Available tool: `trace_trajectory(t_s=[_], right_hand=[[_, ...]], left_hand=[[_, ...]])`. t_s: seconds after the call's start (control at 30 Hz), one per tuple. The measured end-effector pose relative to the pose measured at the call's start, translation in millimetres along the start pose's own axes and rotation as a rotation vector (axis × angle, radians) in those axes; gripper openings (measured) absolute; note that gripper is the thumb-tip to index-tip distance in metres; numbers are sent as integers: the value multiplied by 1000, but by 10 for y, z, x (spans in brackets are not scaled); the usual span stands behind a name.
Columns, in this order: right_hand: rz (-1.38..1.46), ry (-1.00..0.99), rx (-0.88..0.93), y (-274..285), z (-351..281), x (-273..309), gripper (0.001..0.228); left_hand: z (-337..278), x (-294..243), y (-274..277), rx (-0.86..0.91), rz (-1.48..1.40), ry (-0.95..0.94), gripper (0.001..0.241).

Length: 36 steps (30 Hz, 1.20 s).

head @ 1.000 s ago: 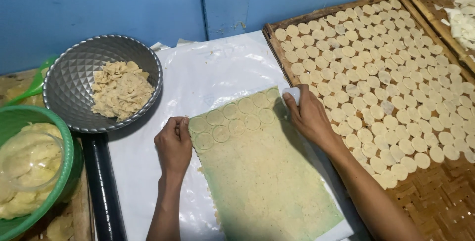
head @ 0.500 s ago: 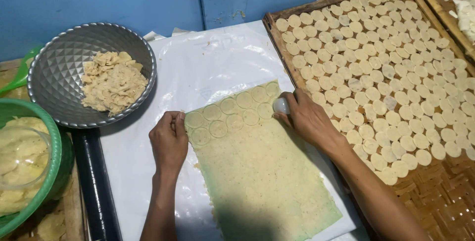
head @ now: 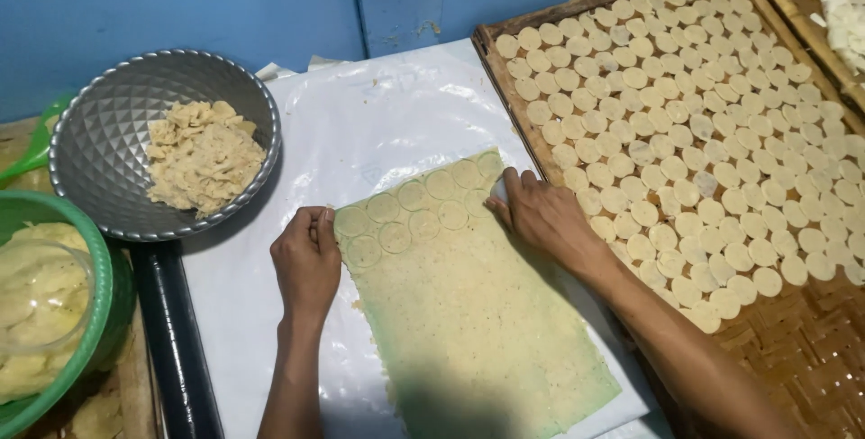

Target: Rolling out dough and using a circular cutter to stamp out small round shapes.

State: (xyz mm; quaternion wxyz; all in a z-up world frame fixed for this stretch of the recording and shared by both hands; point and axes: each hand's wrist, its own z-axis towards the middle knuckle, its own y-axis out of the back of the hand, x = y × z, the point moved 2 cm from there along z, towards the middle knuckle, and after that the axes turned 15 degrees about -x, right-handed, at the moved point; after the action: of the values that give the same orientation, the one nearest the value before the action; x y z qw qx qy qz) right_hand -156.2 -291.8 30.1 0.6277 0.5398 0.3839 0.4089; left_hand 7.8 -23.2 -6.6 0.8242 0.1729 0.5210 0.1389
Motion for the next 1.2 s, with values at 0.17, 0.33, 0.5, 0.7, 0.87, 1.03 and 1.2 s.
trace_trajectory(t_s=[0.17,0.33,0.5,0.7,0.87,1.03,1.2], right_hand=[[126,-39,43,104,-54,-31,44],[177,9,66,360,-69,230,44],[159,56,100,282,-15,283,42],[110,106,89,97,71,286,42],[28,90,75,214,69,426,40],[91,96,123,172,38,342,40],[171,61,60,363,-15,532,42]], left_hand=[[3,25,7,3,-1,5,17],[9,41,13,-3,16,2,15],[9,57,13,19,27,11,16],[27,68,-3,22,19,24,17],[18,95,-12,20,31,8,16],[18,77,4,12,21,2,16],[13,122,-17,1,20,3,17]])
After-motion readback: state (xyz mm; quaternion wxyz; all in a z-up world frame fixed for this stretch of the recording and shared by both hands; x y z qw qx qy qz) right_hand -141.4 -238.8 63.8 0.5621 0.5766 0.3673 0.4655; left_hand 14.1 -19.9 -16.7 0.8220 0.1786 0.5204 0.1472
